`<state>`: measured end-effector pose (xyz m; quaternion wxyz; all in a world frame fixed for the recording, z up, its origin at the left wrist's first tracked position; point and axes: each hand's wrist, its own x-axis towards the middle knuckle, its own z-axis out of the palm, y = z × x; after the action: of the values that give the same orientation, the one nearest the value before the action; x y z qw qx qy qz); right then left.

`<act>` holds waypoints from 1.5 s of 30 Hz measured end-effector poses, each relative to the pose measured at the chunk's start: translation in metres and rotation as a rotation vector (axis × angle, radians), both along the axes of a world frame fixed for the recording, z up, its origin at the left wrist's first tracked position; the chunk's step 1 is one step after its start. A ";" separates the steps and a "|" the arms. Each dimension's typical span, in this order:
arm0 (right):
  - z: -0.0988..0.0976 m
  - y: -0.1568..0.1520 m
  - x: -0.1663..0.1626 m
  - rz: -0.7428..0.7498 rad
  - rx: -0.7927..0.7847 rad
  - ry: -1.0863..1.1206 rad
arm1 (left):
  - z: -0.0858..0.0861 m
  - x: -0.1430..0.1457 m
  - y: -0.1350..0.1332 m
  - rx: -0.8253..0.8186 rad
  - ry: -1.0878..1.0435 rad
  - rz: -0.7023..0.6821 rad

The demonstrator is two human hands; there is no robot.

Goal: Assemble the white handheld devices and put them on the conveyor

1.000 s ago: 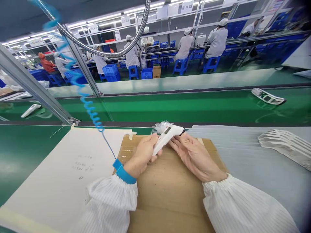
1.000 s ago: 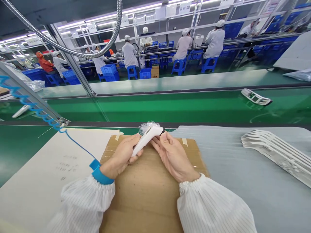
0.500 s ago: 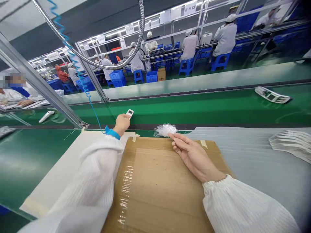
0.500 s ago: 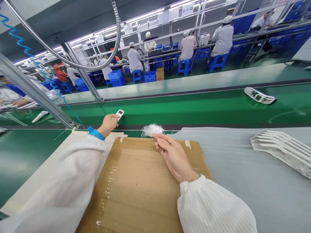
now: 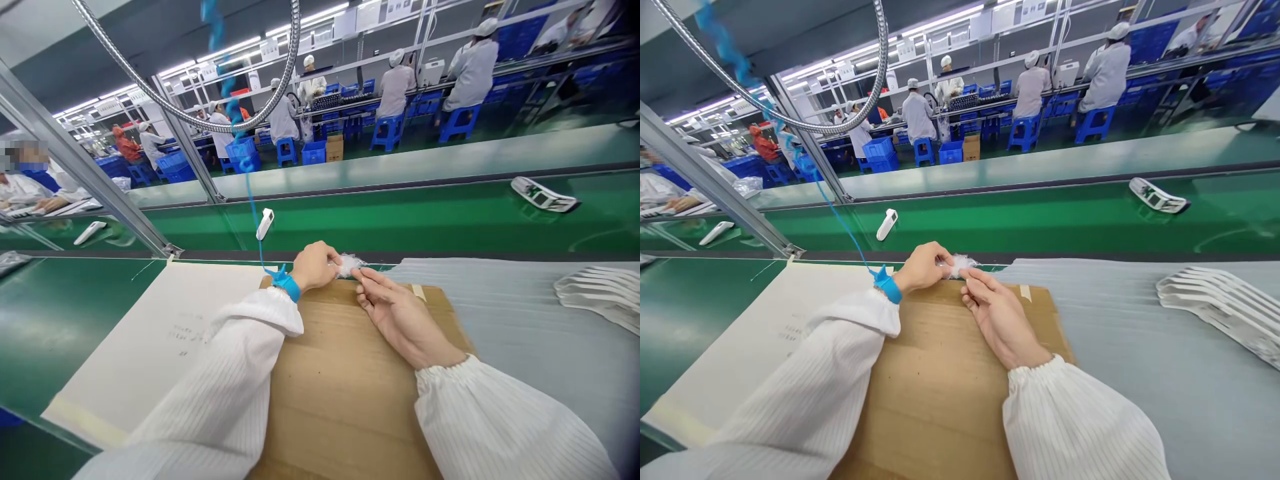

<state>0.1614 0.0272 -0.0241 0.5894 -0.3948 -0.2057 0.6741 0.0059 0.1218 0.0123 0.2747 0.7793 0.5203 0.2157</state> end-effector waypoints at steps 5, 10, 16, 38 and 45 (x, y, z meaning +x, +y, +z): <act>0.001 0.002 0.001 -0.053 -0.035 0.060 | -0.022 -0.007 -0.017 0.031 -0.077 0.138; 0.005 0.002 -0.001 -0.050 -0.040 0.040 | -0.032 -0.020 -0.050 0.197 -0.324 0.411; 0.008 0.001 0.002 -0.005 -0.050 0.018 | -0.043 -0.027 -0.072 0.248 -0.181 0.467; 0.002 -0.002 0.003 0.083 0.054 0.112 | -0.050 -0.025 -0.072 0.362 -0.101 0.462; 0.002 -0.002 0.003 0.098 0.059 0.118 | -0.050 -0.025 -0.073 0.361 -0.087 0.458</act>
<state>0.1649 0.0252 -0.0216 0.5780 -0.3263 -0.2098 0.7179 -0.0187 0.0488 -0.0375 0.0977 0.6677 0.6236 0.3947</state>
